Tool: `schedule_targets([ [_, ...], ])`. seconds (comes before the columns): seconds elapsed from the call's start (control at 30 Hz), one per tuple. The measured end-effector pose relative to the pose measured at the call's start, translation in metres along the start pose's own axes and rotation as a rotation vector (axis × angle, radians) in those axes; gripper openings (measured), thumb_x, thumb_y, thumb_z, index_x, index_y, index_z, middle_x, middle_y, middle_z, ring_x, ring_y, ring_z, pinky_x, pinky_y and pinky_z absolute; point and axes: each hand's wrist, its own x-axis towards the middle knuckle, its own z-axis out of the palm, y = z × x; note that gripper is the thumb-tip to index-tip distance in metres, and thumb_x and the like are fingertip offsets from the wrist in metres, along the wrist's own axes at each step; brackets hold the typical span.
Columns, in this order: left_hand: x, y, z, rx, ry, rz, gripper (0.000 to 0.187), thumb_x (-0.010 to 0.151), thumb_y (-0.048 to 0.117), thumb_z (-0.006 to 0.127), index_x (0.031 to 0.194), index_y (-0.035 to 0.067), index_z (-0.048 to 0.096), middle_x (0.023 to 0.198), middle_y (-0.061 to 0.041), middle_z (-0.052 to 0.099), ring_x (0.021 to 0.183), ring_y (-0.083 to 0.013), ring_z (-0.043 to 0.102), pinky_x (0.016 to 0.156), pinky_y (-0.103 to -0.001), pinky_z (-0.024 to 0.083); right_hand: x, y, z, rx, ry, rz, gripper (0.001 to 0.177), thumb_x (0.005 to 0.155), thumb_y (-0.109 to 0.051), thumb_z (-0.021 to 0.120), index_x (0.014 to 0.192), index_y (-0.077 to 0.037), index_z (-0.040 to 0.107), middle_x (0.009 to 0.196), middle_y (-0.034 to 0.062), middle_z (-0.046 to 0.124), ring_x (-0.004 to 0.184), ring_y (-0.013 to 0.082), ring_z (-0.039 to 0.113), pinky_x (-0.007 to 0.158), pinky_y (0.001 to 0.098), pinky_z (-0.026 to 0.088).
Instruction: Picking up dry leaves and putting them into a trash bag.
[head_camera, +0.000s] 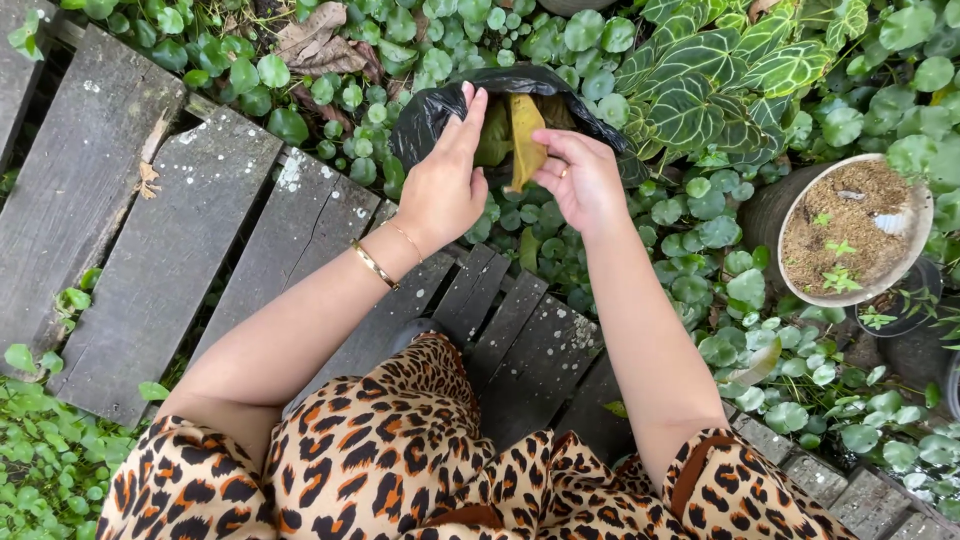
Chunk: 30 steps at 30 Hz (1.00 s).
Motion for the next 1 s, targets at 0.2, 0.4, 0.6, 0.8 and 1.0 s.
schedule_targets([
  [0.2,-0.002,-0.001,0.004,0.02,0.102,0.148,0.096,0.082,0.001,0.062,0.163,0.007,0.01,0.162,-0.032,0.032,0.128,-0.0489,0.058,0.083,-0.043,0.061,0.02,0.019,0.004,0.084,0.07,-0.037,0.03,0.094,-0.001,0.062,0.122,0.008,0.066,0.118,0.0183,0.07,0.104,0.0251,0.071,0.093,0.0387,0.062],
  [0.4,-0.001,0.02,-0.015,-0.001,-0.112,-0.032,0.091,0.089,0.006,0.061,0.164,0.013,0.01,0.15,-0.038,0.045,0.086,-0.0447,0.073,0.072,-0.044,0.063,0.052,0.058,0.008,0.04,0.155,-0.167,0.035,0.092,0.006,0.067,0.127,0.01,0.062,0.117,0.0208,0.069,0.103,0.0277,0.071,0.094,0.0402,0.064],
  [0.6,-0.005,0.01,-0.006,0.012,-0.022,0.077,0.092,0.089,0.005,0.063,0.165,0.014,0.012,0.146,-0.036,0.05,0.092,-0.0437,0.072,0.073,-0.043,0.062,0.056,0.073,0.039,-0.329,0.233,-0.145,0.037,0.094,-0.002,0.068,0.13,0.005,0.061,0.116,0.0174,0.073,0.097,0.0223,0.075,0.082,0.0313,0.063],
  [0.8,-0.006,0.009,-0.005,-0.002,0.015,0.137,0.092,0.087,0.002,0.062,0.165,0.013,0.015,0.145,-0.034,0.051,0.095,-0.0433,0.071,0.078,-0.043,0.062,0.062,0.083,0.035,-1.209,0.108,-0.284,0.023,0.1,-0.019,0.068,0.119,-0.006,0.072,0.121,0.0139,0.072,0.111,0.0329,0.07,0.095,0.0418,0.055],
  [1.0,-0.003,0.001,-0.011,0.051,0.055,0.209,0.092,0.085,-0.002,0.058,0.164,0.006,0.012,0.164,-0.029,0.032,0.127,-0.0466,0.061,0.082,-0.039,0.062,0.034,0.048,0.039,-1.245,0.088,-0.357,0.033,0.091,-0.021,0.07,0.123,-0.012,0.071,0.113,0.0178,0.062,0.11,0.0354,0.06,0.097,0.0417,0.048],
])
